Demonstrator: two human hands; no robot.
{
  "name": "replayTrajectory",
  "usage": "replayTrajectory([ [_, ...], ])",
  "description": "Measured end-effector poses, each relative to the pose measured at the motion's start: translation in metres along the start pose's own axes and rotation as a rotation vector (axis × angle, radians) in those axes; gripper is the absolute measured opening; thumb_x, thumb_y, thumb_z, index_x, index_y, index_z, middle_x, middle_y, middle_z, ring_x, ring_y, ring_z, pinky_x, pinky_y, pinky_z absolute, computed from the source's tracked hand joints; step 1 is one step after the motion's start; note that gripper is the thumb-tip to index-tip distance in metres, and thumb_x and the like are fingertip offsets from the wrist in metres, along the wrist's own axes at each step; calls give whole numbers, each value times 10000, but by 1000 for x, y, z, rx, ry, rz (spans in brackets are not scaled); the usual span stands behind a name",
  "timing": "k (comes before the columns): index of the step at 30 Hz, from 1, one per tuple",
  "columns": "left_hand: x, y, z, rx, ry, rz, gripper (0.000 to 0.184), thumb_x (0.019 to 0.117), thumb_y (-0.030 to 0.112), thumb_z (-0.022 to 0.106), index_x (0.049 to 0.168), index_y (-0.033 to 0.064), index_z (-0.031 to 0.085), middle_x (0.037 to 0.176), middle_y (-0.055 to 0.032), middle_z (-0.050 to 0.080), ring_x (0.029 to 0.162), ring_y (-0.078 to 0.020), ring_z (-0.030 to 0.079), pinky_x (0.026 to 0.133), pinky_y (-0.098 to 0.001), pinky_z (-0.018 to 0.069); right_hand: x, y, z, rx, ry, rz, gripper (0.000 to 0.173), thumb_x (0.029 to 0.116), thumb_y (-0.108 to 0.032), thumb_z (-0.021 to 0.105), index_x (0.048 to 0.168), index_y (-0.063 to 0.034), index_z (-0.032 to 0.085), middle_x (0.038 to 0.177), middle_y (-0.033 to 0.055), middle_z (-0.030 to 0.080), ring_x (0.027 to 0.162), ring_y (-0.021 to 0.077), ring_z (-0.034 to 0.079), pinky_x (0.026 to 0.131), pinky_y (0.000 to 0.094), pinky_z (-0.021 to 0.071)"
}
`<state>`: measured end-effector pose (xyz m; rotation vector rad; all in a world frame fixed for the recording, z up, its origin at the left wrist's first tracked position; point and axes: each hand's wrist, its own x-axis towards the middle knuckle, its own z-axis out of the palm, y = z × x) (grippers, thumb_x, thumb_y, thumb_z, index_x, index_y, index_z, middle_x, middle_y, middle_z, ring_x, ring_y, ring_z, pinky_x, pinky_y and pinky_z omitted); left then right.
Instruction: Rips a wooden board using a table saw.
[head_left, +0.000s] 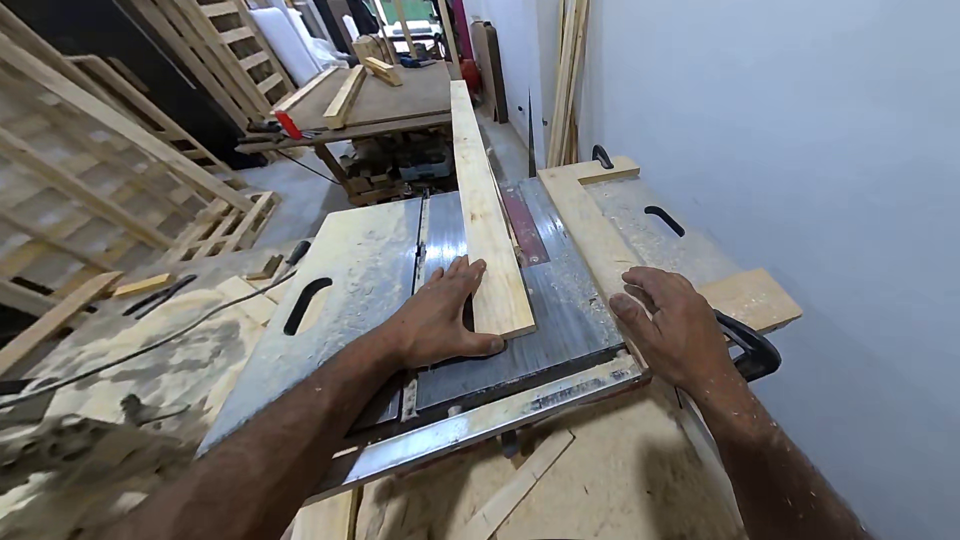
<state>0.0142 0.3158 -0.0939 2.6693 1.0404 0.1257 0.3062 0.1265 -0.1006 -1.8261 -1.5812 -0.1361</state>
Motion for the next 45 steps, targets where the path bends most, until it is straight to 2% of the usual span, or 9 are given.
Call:
replayTrajectory([
  [16, 56, -38, -13, -24, -24, -27, 1273, 694, 797, 704, 1631, 74, 234, 1671, -145, 295, 1569, -321, 210, 1255, -600, 139, -1, -3, 9, -65, 17, 8, 770, 970, -760, 354, 1202, -136, 742, 1252, 59, 713, 1173, 254, 658, 958, 495, 550],
  [24, 77, -53, -18, -24, -15, -22, 1245, 709, 768, 714, 1627, 69, 246, 1667, -133, 308, 1569, -291, 221, 1261, -596, 122, -1, -8, 8, -104, -3, 43, 767, 959, -773, 355, 1210, -162, 743, 1275, 35, 704, 1212, 245, 638, 984, 493, 535],
  [35, 114, -81, -25, -46, 12, -54, 1200, 744, 733, 731, 1632, 94, 239, 1675, -144, 284, 1564, -301, 233, 1251, -637, 107, 3, -7, 11, -137, 37, 78, 808, 937, -815, 328, 1170, -171, 757, 1208, 10, 731, 1151, 216, 670, 949, 468, 558],
  [37, 125, -90, -28, -54, 30, -76, 1145, 771, 727, 718, 1632, 125, 263, 1698, -144, 221, 1564, -310, 233, 1232, -669, 149, 4, -8, 10, -138, 14, 123, 822, 925, -833, 320, 1170, -182, 757, 1217, -8, 729, 1164, 195, 665, 966, 451, 555],
  [38, 128, -93, -30, -58, 39, -94, 1090, 796, 727, 700, 1629, 157, 289, 1714, -123, 178, 1557, -313, 253, 1214, -669, 215, 3, -9, 8, -134, -8, 149, 828, 921, -840, 314, 1172, -187, 756, 1225, -17, 725, 1176, 184, 660, 980, 442, 551],
  [39, 129, -93, -32, -51, 60, -110, 1008, 823, 735, 674, 1610, 195, 349, 1712, -85, 207, 1533, -301, 317, 1186, -640, 312, 2, -10, 7, -126, -25, 171, 827, 919, -843, 311, 1171, -193, 755, 1226, -25, 724, 1178, 172, 658, 983, 435, 552],
  [41, 127, -87, -37, 40, 113, -97, 817, 905, 715, 588, 1549, 227, 474, 1647, -21, 383, 1448, -280, 465, 1135, -606, 414, 1, -10, 3, -95, -66, 214, 821, 921, -842, 306, 1183, -200, 745, 1208, -27, 726, 1173, 162, 659, 984, 435, 552],
  [43, 121, -70, -45, 223, 101, -75, 635, 1004, 588, 519, 1538, 246, 492, 1600, 15, 458, 1360, -285, 555, 1093, -611, 441, 3, -9, -3, -64, -101, 238, 813, 928, -832, 308, 1193, -195, 739, 1181, -17, 731, 1147, 169, 667, 981, 443, 549],
  [45, 113, -57, -53, 329, 58, -89, 567, 1040, 485, 520, 1555, 255, 464, 1592, 33, 469, 1260, -293, 631, 1018, -594, 503, 1, -12, -3, -52, -125, 258, 812, 931, -829, 302, 1195, -194, 735, 1183, -14, 728, 1151, 173, 664, 984, 445, 543],
])
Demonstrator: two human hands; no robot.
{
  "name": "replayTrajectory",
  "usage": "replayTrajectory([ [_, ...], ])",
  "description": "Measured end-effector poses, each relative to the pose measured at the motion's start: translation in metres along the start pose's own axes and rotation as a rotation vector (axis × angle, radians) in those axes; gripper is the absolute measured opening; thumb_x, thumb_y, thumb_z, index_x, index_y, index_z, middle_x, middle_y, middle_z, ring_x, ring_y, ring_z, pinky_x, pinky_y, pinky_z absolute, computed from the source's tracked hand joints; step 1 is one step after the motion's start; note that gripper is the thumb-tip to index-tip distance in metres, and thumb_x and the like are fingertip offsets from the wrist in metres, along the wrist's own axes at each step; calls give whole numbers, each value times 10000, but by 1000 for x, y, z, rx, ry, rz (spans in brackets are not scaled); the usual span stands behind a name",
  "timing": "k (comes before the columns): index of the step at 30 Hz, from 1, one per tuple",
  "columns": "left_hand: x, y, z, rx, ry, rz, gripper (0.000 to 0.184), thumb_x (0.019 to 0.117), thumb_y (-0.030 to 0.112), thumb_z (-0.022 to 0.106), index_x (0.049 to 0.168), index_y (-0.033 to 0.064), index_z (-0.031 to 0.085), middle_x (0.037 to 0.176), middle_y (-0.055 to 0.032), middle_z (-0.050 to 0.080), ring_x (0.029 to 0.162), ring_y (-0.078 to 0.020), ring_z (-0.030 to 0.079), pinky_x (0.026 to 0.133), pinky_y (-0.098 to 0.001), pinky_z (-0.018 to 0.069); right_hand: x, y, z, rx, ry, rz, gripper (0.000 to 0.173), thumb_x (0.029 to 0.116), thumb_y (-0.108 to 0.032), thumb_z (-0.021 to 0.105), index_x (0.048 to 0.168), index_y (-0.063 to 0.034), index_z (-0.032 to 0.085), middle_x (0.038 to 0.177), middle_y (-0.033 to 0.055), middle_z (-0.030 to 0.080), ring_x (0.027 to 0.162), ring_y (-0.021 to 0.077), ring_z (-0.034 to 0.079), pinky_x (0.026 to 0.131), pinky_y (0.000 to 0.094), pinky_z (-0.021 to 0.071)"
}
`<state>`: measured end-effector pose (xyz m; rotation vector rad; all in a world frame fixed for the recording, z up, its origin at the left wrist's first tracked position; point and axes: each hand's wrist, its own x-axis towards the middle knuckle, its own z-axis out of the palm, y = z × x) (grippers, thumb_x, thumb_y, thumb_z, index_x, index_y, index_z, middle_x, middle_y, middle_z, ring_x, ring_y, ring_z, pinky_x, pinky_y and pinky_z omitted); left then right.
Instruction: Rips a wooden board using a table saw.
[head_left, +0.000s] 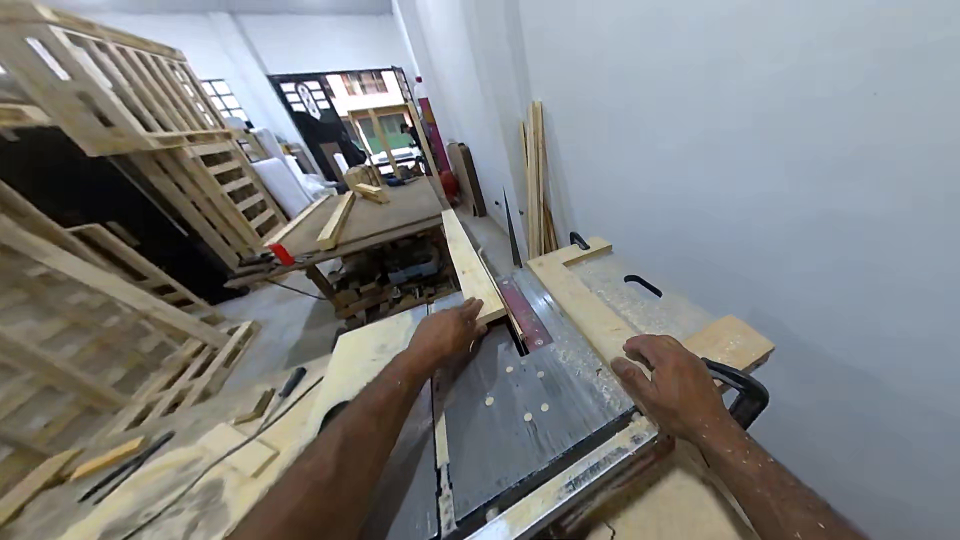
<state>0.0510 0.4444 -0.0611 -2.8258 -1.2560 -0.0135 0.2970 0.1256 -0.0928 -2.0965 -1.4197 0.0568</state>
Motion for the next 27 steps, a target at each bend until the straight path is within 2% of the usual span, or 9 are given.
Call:
replayTrajectory([
  [2, 0, 2, -10, 32, 15, 8, 576, 996, 432, 614, 1526, 233, 504, 1491, -21, 580, 1162, -322, 675, 959, -604, 530, 0, 0, 1, -10, 5, 3, 808, 933, -828, 299, 1182, -194, 734, 1179, -12, 725, 1154, 175, 661, 981, 444, 545],
  [4, 3, 0, -15, -5, 71, 2, 547, 942, 418, 703, 1441, 219, 595, 1212, -119, 723, 1048, -374, 699, 889, -641, 543, -1, 0, 2, -21, 19, 13, 788, 939, -816, 307, 1168, -198, 739, 1167, -16, 725, 1145, 169, 661, 976, 436, 543],
  [6, 9, 0, -22, -28, 120, -36, 438, 958, 396, 689, 1349, 198, 665, 1046, -166, 745, 995, -403, 705, 856, -654, 542, -3, -1, 3, -23, 54, 12, 734, 958, -776, 342, 1141, -194, 749, 1150, -20, 730, 1130, 163, 666, 969, 436, 545],
  [12, 25, -12, -49, -113, 238, -27, 278, 1018, 330, 625, 1031, 65, 709, 887, -211, 705, 890, -444, 693, 782, -681, 532, -7, -7, 3, -26, 85, 16, 632, 991, -699, 411, 1084, -177, 754, 1113, 6, 729, 1099, 200, 672, 937, 470, 551],
  [16, 5, -26, -68, -127, 255, -26, 241, 999, 288, 666, 1012, 50, 706, 849, -207, 694, 847, -437, 690, 757, -683, 531, -6, -7, 3, -60, 69, 10, 634, 998, -700, 402, 1092, -177, 747, 1119, 9, 722, 1106, 203, 664, 933, 462, 551],
  [20, -85, -10, -93, -60, 396, 11, 231, 997, 319, 677, 1093, 113, 714, 819, -166, 705, 796, -398, 700, 718, -658, 537, -5, -5, 2, -59, 60, -12, 645, 999, -702, 398, 1080, -166, 748, 1124, 32, 722, 1108, 228, 669, 923, 489, 555],
  [23, -194, 25, -110, 59, 614, 172, 314, 1016, 337, 611, 1141, 56, 679, 828, -180, 694, 742, -410, 695, 649, -639, 538, -13, -13, -5, -17, 73, -49, 593, 1025, -618, 456, 1063, -100, 742, 1069, 112, 719, 1064, 310, 676, 874, 557, 548],
  [26, -304, 79, -102, 95, 793, 328, 412, 985, 365, 560, 1198, 40, 699, 817, -137, 702, 685, -322, 680, 597, -528, 543, -14, -9, -3, -100, 130, -69, 688, 1009, -673, 398, 1157, -95, 741, 1218, 124, 712, 1222, 330, 632, 1024, 556, 509],
  [27, -339, 99, -95, 71, 811, 370, 401, 967, 356, 597, 1211, 59, 710, 889, -123, 740, 740, -283, 710, 642, -493, 574, -20, -8, -1, -112, 181, -81, 698, 1013, -664, 388, 1186, -82, 731, 1279, 147, 684, 1281, 352, 589, 1071, 570, 469],
])
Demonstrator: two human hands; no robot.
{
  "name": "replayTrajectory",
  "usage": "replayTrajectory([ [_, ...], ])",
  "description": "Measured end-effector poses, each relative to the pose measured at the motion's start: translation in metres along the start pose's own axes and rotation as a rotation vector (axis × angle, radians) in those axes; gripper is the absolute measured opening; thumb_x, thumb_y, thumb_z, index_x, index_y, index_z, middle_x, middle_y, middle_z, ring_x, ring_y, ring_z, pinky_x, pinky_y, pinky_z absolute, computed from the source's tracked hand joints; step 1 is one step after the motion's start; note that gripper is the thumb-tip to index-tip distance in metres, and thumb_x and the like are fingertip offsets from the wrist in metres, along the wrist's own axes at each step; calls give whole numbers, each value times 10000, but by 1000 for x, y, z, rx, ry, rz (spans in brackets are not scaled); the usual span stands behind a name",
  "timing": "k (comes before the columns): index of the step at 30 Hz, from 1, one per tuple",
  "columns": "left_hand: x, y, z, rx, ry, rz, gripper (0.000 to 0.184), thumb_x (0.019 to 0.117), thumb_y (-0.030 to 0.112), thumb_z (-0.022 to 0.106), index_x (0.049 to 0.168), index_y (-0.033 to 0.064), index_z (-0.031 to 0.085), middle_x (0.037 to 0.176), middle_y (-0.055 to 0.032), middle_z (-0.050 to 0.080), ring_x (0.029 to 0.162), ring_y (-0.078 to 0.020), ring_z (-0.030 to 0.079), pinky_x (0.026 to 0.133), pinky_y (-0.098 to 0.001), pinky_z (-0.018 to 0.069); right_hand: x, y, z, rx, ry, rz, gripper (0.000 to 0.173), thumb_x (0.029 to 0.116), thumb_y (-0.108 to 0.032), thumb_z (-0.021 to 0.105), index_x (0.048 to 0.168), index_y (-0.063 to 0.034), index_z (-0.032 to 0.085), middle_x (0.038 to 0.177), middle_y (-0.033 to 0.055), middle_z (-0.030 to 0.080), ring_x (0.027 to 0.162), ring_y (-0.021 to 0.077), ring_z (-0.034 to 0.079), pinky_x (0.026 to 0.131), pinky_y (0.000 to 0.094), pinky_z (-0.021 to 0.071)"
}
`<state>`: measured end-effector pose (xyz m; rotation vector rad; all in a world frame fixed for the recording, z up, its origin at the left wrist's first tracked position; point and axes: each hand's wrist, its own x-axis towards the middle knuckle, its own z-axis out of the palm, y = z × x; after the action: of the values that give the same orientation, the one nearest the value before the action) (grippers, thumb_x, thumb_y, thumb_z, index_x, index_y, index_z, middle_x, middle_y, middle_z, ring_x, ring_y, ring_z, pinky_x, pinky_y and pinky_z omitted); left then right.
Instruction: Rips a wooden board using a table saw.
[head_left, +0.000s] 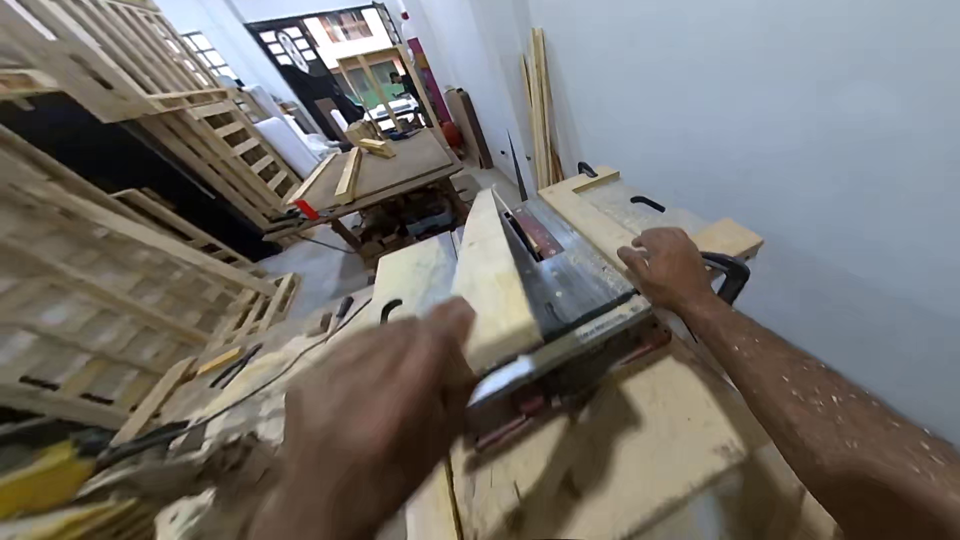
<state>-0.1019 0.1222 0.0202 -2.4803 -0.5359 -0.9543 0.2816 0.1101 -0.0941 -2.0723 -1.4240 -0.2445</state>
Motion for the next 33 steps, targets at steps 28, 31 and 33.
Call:
replayTrajectory([
  [28, -102, 264, -205, -316, 195, 202, 348, 973, 294, 665, 1300, 176, 640, 1244, -37, 720, 1086, -178, 701, 918, -352, 563, -421, -117, -299, 696, 296, -376, 438, 1074, -435, 499, 1213, -54, 663, 1028, -33, 721, 947, 12, 683, 801, 223, 614],
  [31, -98, 268, -200, -382, 245, 186, 330, 942, 271, 724, 1260, 202, 670, 1251, -11, 723, 1089, -172, 708, 895, -349, 583, -417, -121, -296, 703, 371, -357, 364, 1040, -356, 602, 1208, -38, 660, 1024, -37, 717, 939, 11, 687, 802, 208, 622],
  [33, -95, 273, -196, -417, 271, 169, 315, 930, 261, 742, 1235, 207, 683, 1253, -6, 722, 1068, -169, 711, 879, -344, 585, -415, -121, -295, 721, 379, -333, 354, 1028, -350, 625, 1205, -45, 657, 1002, -49, 708, 908, 5, 682, 779, 205, 621],
])
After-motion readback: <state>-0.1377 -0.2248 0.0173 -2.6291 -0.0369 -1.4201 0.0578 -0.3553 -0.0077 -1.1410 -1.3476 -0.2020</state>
